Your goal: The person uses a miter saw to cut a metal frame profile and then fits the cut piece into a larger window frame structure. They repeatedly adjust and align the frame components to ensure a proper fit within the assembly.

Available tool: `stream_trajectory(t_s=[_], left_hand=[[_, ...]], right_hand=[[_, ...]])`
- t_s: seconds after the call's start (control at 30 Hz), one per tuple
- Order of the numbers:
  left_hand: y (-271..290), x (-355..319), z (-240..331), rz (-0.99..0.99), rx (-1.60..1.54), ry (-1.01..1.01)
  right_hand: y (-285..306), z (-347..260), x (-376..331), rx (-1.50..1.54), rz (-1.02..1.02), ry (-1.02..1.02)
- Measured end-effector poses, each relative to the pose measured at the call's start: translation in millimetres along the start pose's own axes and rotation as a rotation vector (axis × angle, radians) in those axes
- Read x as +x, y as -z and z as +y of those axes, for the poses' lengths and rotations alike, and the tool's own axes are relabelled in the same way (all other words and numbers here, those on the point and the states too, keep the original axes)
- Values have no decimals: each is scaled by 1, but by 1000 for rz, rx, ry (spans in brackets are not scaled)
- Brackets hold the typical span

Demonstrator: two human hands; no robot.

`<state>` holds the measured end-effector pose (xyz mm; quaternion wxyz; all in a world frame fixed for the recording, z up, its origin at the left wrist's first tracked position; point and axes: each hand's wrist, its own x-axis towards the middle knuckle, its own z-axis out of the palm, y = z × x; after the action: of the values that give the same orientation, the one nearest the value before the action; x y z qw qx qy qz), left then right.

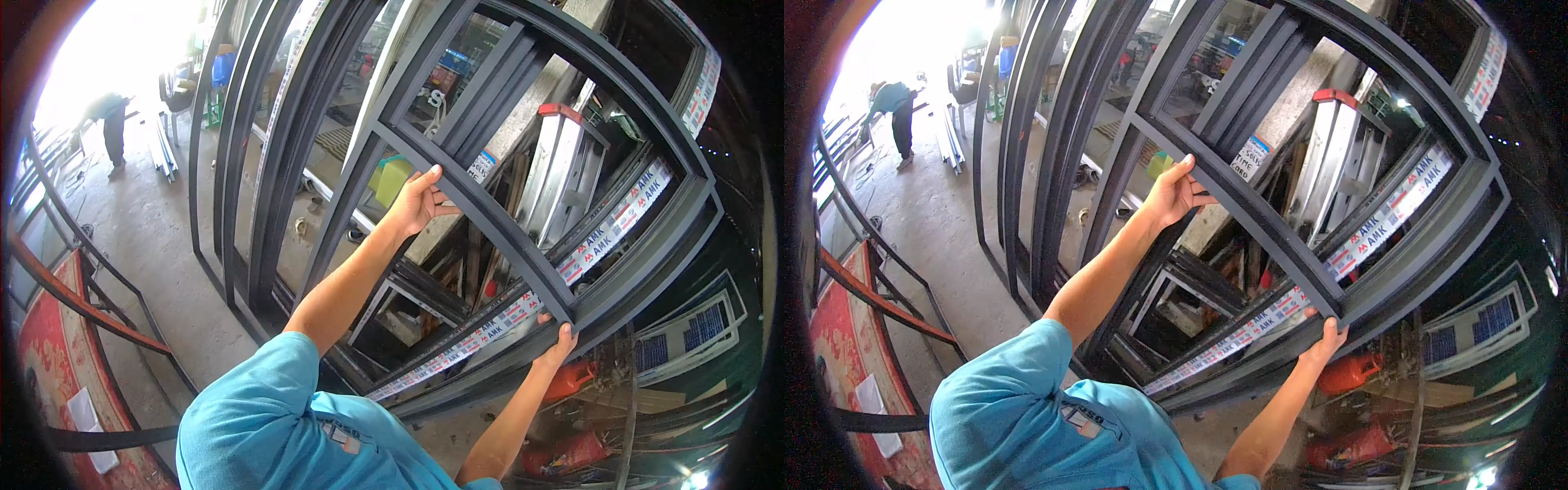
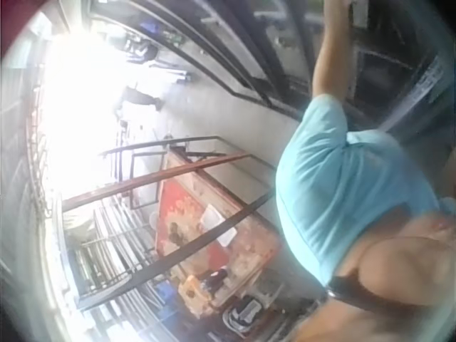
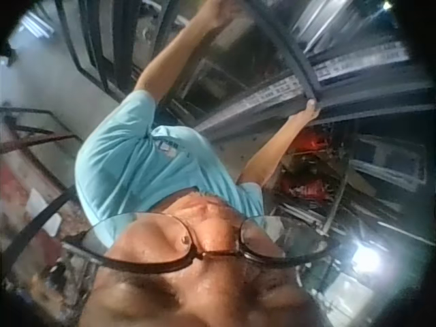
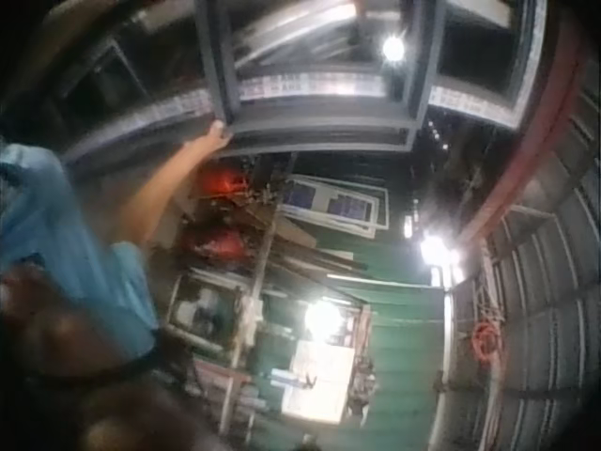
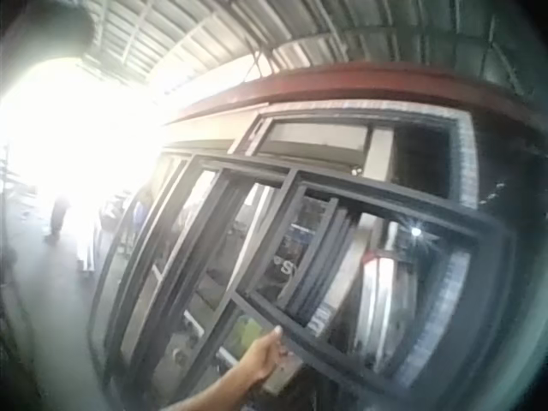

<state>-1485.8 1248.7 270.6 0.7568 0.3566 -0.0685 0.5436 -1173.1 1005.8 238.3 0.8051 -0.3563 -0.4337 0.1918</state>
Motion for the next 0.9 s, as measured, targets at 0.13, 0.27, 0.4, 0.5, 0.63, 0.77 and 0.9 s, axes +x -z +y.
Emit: stream_trajectory(t_s=[0.13,0.27,0.4,0.5,0.63,0.77,0.9], left_hand=[[6,-9,-5,-1,-7,19],[20,-31,-19,77,-61,35],[22,-55,-28,55,-87,18],[27,-67,-32,56,-93,33],[38,-74,-38,73,-91,110],[44,-77,-42,97,-110,102],[51,-79,-37,70,-56,101]], right_hand=[[5,1,1,34,-5,-14],[-3,-4,0,6,-13,-21],[-2,-4,-3,-36,25,-24],[1,0,-1,-39,22,0],[10,1,1,-116,-21,5],[11,-7,-8,-139,-76,-103],[25,-8,-21,-201,-46,-141]])
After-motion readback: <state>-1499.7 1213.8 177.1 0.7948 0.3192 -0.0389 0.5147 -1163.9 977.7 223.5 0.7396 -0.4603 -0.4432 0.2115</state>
